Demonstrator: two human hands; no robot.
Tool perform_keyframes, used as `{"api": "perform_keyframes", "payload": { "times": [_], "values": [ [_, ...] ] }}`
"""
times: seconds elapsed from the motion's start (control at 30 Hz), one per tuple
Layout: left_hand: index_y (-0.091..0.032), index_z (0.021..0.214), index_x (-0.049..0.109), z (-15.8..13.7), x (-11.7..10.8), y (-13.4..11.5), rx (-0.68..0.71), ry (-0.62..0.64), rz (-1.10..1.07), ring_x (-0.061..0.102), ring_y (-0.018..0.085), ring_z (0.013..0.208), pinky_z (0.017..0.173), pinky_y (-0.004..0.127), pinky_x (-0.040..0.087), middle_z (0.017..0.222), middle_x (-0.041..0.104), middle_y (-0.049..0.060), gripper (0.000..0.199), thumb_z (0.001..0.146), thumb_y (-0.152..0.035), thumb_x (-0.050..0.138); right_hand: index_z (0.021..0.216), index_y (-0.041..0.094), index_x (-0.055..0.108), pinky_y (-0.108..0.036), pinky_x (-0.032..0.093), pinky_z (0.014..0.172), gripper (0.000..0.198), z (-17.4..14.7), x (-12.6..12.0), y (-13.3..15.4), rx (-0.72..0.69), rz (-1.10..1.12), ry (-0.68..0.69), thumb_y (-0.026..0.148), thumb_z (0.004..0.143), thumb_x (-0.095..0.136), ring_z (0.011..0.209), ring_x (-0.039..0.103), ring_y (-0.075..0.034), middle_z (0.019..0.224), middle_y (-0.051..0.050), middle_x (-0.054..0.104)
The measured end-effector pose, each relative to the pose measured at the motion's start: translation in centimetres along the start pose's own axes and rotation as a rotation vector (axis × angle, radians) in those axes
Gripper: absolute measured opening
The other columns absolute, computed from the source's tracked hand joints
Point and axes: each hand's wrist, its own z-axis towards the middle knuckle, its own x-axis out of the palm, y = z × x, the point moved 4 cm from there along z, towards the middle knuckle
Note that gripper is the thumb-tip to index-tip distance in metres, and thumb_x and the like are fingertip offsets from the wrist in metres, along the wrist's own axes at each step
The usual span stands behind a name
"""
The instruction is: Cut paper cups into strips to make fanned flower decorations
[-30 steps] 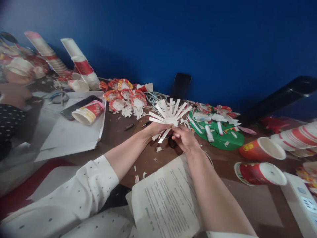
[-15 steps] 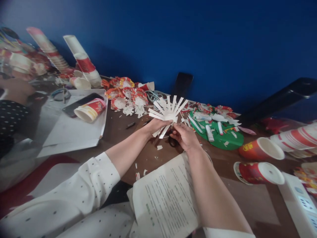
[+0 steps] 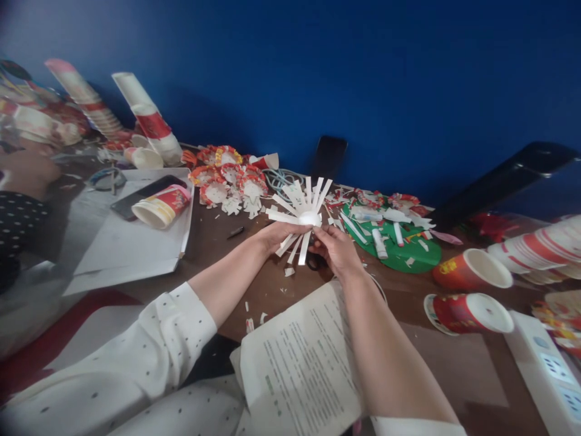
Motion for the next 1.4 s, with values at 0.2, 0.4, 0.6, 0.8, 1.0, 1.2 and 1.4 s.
{"api": "perform_keyframes", "payload": {
  "times": [0.2,0.4,0.6,0.8,1.0,1.2,1.4],
  "values": [
    [-0.007,0.09,0.068,0.2,-0.1,-0.1,0.062,0.043,0.046,0.07,0.021,0.064,0.068,0.035,0.059,0.072,0.073,0.012,0.022,0.071,-0.015,0.075,0.071,0.018,0.066,-0.021,0.057,0.055,0.038,0.1,-0.1,-0.6,0.051,-0.004,0.079,0.041,0.054,0.092,0.054,0.049,-0.006,0.064,0.005,0.054],
    [-0.007,0.091,0.067,0.3,-0.3,0.1,0.117,0.036,0.095,0.07,0.022,0.067,0.072,0.038,0.059,0.075,0.073,0.012,0.031,0.066,-0.018,0.081,0.07,0.018,0.065,-0.021,0.056,0.053,0.037,0.1,-0.3,-0.8,0.075,-0.006,0.133,0.039,0.055,0.091,0.052,0.046,-0.005,0.063,0.005,0.053],
    [-0.007,0.097,0.065,0.4,-0.5,0.1,0.124,-0.002,0.086,0.069,0.019,0.066,0.074,0.035,0.058,0.08,0.074,0.011,0.035,0.066,-0.013,0.08,0.068,0.017,0.063,-0.02,0.056,0.053,0.036,0.0,-0.4,-0.7,0.087,0.0,0.145,0.037,0.056,0.09,0.05,0.043,-0.005,0.061,0.005,0.051],
    [-0.007,0.1,0.065,0.2,-0.3,-0.3,0.084,-0.021,0.075,0.069,0.019,0.064,0.077,0.039,0.058,0.077,0.074,0.011,0.032,0.071,-0.011,0.076,0.072,0.019,0.063,-0.021,0.057,0.054,0.037,0.1,0.1,-0.6,0.061,0.008,0.09,0.039,0.057,0.089,0.054,0.05,-0.007,0.061,0.006,0.053],
    [-0.011,0.095,0.07,-0.4,0.1,-0.9,0.206,-0.069,0.135,0.071,0.021,0.083,0.094,0.042,0.053,0.082,0.075,0.008,0.037,0.062,-0.015,0.084,0.076,0.02,0.064,-0.015,0.049,0.046,0.04,0.3,-0.2,0.0,-0.014,0.016,-0.04,0.038,0.052,0.092,0.051,0.05,-0.006,0.059,0.007,0.054],
    [-0.011,0.088,0.072,-0.4,0.1,-1.5,0.366,-0.118,0.128,0.068,0.024,0.102,0.104,0.042,0.045,0.096,0.076,0.009,0.037,0.056,-0.021,0.088,0.068,0.019,0.06,-0.016,0.047,0.045,0.046,0.2,0.1,-0.2,-0.014,-0.01,-0.031,0.039,0.045,0.094,0.05,0.049,-0.006,0.054,0.008,0.053],
    [-0.01,0.091,0.073,0.4,-0.5,-1.1,0.415,-0.133,0.062,0.069,0.024,0.096,0.101,0.041,0.046,0.094,0.076,0.009,0.045,0.05,-0.021,0.089,0.066,0.019,0.059,-0.017,0.044,0.044,0.048,0.2,0.3,-0.2,-0.042,-0.008,-0.068,0.04,0.041,0.095,0.049,0.049,-0.006,0.052,0.007,0.054]
  ]
}}
